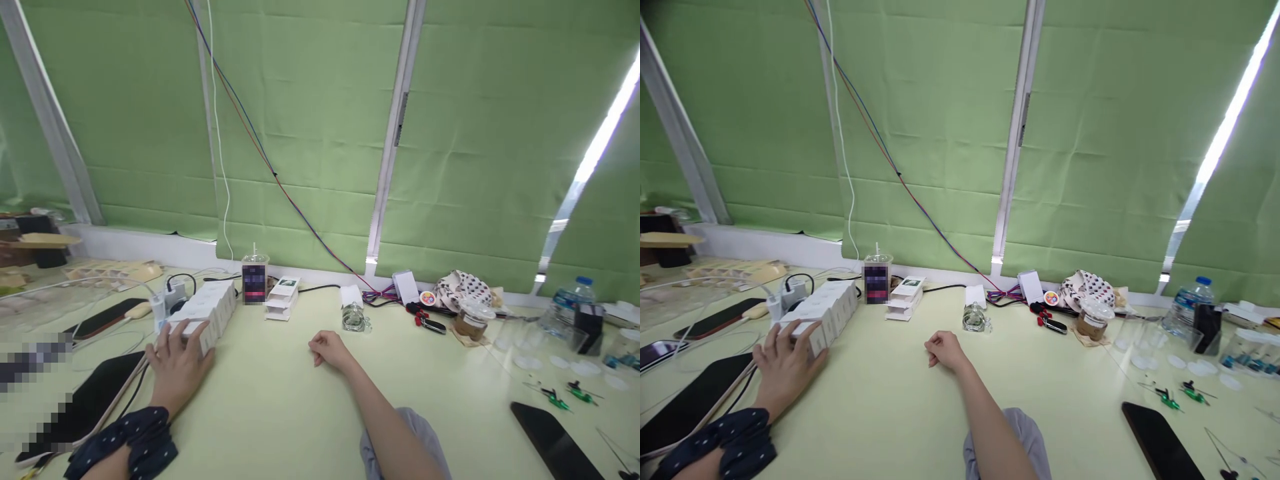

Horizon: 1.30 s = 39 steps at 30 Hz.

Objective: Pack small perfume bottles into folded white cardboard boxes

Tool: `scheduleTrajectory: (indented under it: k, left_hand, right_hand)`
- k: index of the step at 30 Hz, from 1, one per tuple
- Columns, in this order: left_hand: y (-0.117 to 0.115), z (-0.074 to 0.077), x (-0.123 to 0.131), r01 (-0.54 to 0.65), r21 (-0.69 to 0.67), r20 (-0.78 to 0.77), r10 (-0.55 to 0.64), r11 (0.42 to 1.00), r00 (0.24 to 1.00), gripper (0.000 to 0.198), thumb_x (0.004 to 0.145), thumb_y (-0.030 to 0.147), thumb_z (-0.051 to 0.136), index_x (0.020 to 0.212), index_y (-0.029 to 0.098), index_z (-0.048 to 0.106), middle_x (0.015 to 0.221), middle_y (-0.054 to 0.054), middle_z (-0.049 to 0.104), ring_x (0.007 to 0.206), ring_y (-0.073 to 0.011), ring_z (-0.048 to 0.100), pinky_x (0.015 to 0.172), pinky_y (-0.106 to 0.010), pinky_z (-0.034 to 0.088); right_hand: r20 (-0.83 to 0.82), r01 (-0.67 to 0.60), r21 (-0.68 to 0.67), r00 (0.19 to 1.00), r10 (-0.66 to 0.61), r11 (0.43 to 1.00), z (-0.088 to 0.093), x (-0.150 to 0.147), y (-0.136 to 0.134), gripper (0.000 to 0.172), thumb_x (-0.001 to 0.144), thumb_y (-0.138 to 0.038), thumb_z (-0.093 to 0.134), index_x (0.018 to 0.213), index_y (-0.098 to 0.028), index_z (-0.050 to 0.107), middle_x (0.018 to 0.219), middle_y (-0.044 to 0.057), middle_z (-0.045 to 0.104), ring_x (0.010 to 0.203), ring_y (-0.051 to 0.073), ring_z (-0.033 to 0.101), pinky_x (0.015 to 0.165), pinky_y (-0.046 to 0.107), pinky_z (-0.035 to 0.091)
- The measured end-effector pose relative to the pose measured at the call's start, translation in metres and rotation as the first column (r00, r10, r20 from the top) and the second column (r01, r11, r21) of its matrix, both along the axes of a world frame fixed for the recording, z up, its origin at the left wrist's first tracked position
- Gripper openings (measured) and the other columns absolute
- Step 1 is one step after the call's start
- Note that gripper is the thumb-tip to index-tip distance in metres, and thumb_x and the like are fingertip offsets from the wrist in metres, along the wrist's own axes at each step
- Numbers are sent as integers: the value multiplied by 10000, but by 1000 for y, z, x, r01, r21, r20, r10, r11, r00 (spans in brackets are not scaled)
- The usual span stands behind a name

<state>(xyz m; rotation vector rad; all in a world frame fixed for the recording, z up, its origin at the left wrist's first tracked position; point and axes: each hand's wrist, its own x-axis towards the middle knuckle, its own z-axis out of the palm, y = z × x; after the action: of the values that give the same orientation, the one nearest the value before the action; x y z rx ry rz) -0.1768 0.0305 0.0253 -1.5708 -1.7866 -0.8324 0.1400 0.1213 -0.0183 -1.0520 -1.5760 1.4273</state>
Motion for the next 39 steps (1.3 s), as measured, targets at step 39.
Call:
scheduleTrajectory:
  k: [39]
  left_hand:
    - [165, -11, 78, 253, -89, 167, -236, 963, 957, 686, 740, 567, 559, 1317, 207, 459, 1257, -138, 484, 1113, -313, 509, 928, -413, 425]
  right_hand:
    - [75, 62, -55, 996, -58, 997, 10, -16, 0, 105, 739, -215, 610, 673, -169, 543, 418, -84, 485, 298, 84, 475, 311, 188, 415]
